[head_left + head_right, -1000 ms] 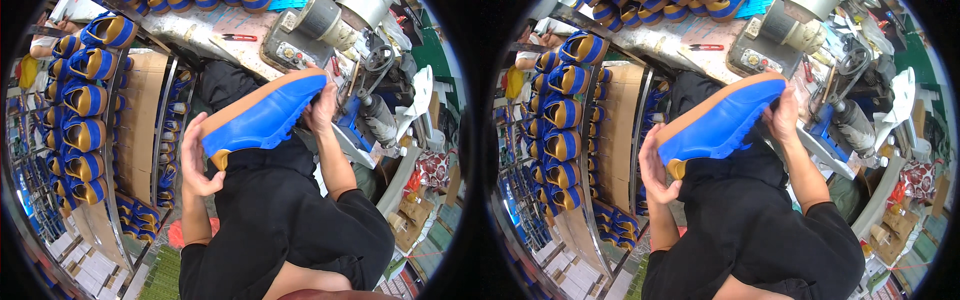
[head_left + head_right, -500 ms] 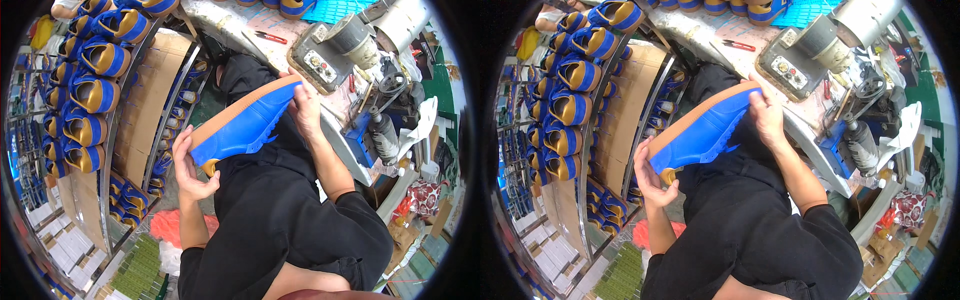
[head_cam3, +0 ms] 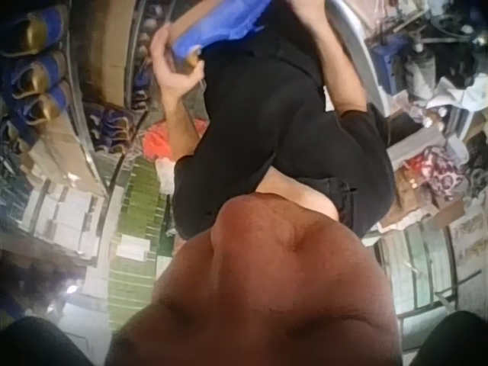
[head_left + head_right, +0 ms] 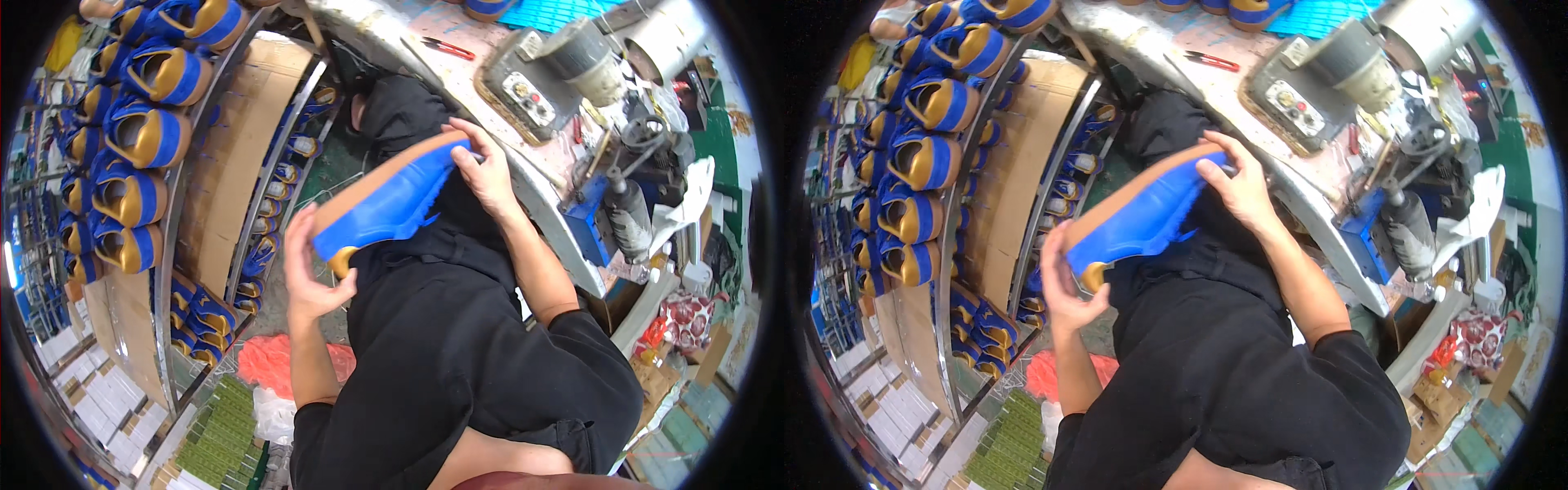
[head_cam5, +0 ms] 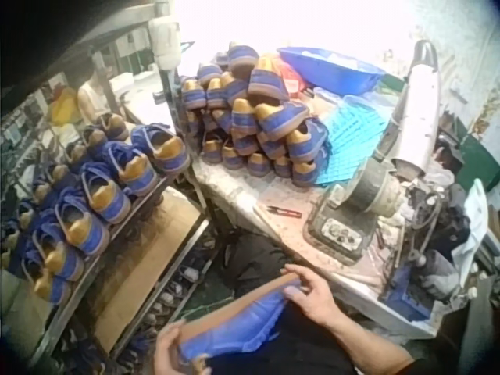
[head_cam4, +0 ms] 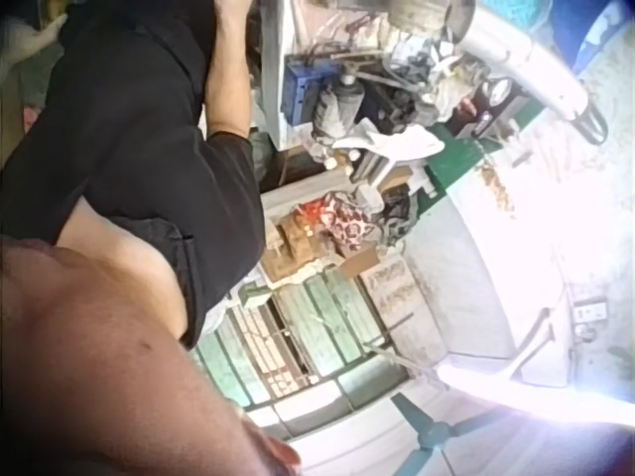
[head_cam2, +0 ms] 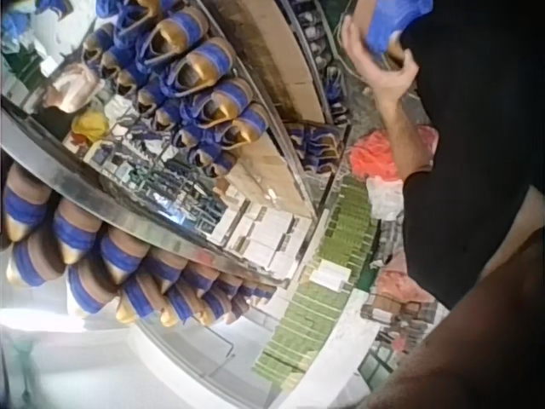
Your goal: The person repeatedly picks up blue and gold sneakers from a nearby shelf, rotates them to view different angles, and places them back. The person handles the shoes one at a time, focusing on the exterior and interior details.
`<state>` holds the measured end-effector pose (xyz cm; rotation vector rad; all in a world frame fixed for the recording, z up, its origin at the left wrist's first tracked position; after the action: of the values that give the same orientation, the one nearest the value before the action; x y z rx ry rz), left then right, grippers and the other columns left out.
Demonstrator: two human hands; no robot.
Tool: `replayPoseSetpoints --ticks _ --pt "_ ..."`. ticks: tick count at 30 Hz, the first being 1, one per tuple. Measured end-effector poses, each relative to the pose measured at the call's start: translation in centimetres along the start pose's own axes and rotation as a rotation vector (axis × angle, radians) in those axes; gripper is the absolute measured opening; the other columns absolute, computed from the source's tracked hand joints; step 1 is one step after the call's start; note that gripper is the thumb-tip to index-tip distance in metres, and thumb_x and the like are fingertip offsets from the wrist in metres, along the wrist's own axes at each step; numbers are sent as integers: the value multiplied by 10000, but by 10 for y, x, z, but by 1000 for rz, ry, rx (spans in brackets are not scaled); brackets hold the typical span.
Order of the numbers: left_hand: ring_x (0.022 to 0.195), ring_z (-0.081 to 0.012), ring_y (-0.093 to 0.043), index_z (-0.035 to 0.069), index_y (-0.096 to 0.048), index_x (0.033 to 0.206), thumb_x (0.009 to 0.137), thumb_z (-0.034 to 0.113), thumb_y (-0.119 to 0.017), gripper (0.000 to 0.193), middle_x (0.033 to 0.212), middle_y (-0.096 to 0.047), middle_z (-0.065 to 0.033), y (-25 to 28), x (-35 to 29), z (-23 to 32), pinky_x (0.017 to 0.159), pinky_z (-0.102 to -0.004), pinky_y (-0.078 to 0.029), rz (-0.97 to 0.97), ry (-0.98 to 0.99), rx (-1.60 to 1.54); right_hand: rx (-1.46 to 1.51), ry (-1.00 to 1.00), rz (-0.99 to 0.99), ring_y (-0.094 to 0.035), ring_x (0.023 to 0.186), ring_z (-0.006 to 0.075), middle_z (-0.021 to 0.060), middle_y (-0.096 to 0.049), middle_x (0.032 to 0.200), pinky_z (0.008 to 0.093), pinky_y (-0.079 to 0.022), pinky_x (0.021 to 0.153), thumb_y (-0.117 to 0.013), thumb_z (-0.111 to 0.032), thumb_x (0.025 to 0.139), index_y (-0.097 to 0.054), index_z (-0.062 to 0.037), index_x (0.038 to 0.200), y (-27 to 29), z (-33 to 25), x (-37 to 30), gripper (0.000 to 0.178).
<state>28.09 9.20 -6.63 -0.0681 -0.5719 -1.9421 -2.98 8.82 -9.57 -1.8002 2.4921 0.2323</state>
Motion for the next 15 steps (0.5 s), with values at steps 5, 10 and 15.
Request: replayPoseSetpoints --ticks 5,10,15 --pt "1357 -429 -329 126 -414 1441 624 284 -829 930 1500 -258 -238 6 13 16 1128 -497 -304 -210 39 341 37 -168 30 -526 736 36 5 -657 991 183 -407 627 -573 -294 989 -626 -32 1222 2 21 3 354" --pt "1325 -458 -372 290 -479 1413 722 86 -752 771 1538 -290 -126 7 -4 12 1069 -505 -413 -318 27 491 33 -214 -79 -418 548 -9 -61 -581 740 172 -283 468 -626 -320 965 -655 -19 1111 3 27 33 336" --pt "1251 -389 -520 162 -621 1249 708 336 -810 599 1327 -563 -151 50 -18 60 987 -451 -498 29 -257 595 6 -264 -329 -328 399 -19 -63 -583 679 162 -202 364 -603 -288 975 -665 -28 1065 -28 -31 31 282"
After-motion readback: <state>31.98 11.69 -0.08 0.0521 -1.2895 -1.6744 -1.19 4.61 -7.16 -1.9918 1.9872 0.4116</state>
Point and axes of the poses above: each hand's wrist, its own x-axis towards the middle knuckle, its own y-axis out of the back of the hand, z = x × y, the point moved 3 cm from there along x, towards the middle knuckle
